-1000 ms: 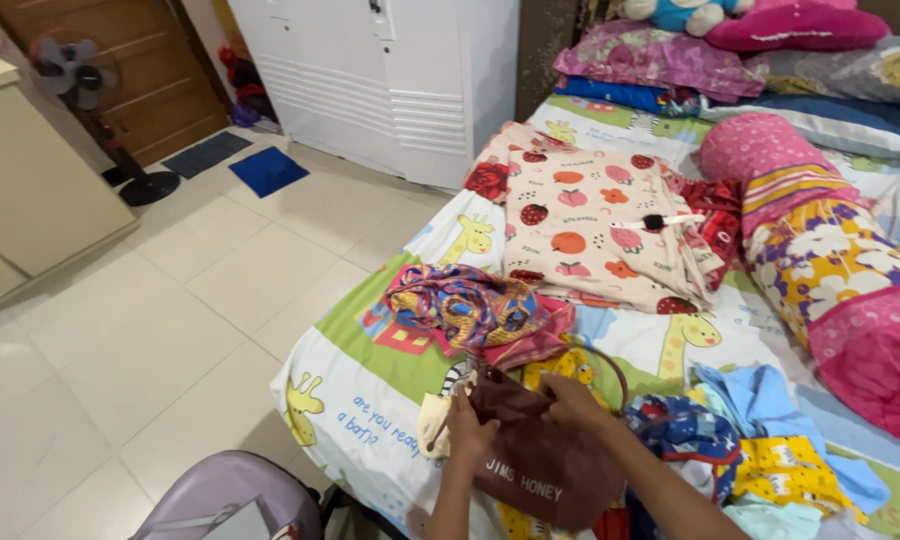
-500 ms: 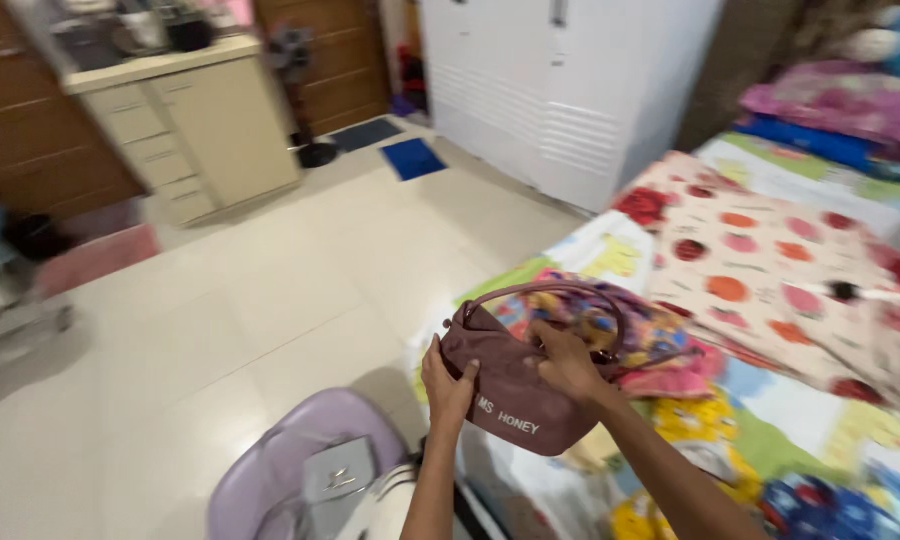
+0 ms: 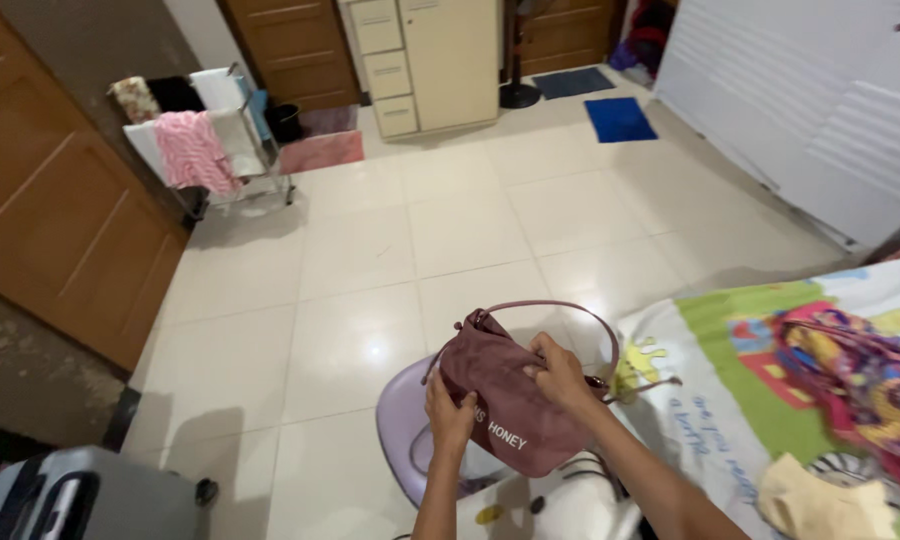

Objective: The person organizes several handbags by moving them between a dresser top, a cabinet shelf, and a purple chair, while also grouping smaller pouches and accessories on the bed.

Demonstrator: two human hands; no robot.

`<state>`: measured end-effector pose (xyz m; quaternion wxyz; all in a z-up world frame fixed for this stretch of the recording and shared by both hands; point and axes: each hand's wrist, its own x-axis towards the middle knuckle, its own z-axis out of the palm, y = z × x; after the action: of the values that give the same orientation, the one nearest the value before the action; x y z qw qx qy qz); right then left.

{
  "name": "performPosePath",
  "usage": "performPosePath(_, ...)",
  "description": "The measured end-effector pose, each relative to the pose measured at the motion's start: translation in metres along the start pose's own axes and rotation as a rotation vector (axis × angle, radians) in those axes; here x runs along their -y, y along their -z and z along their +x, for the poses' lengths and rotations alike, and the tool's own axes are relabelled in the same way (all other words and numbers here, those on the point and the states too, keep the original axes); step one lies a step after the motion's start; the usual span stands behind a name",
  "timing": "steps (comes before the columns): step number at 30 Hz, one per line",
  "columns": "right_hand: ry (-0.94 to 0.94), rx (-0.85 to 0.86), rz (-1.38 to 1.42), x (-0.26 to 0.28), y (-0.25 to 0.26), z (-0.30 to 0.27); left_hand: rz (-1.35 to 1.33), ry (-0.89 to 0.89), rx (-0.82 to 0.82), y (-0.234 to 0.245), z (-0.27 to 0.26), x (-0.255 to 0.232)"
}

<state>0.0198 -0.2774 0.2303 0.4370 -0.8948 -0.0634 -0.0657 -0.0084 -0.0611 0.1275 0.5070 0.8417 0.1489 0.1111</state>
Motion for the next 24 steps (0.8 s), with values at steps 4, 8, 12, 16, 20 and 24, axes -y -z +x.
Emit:
performPosePath(4, -0.06, 0.03, 0.125, -0.021, -0.068, 0.026, -0.023, 0.086, 0.011, 0.029, 0.015, 0.034)
performPosePath(8, -0.074, -0.108, 0.092, -0.078, -0.125, 0.045, 0.054, 0.014, 0.069, 0.027, 0.033, 0.089)
performPosePath(12, -0.026, 0.071, -0.216, -0.122, -0.151, 0.029, 0.11, 0.062, 0.178, 0.016, 0.028, 0.123)
performPosePath(16, -0.127, 0.249, -0.296, -0.134, -0.168, 0.005, 0.167, 0.17, 0.295, 0.003, 0.014, 0.13)
performPosePath(20, -0.066, 0.264, -0.291, -0.139, -0.17, -0.011, 0.192, 0.257, 0.379, -0.002, 0.002, 0.127)
performPosePath(24, -0.255, 0.346, -0.331, -0.141, -0.163, -0.02, 0.224, 0.12, 0.364, -0.011, -0.008, 0.125)
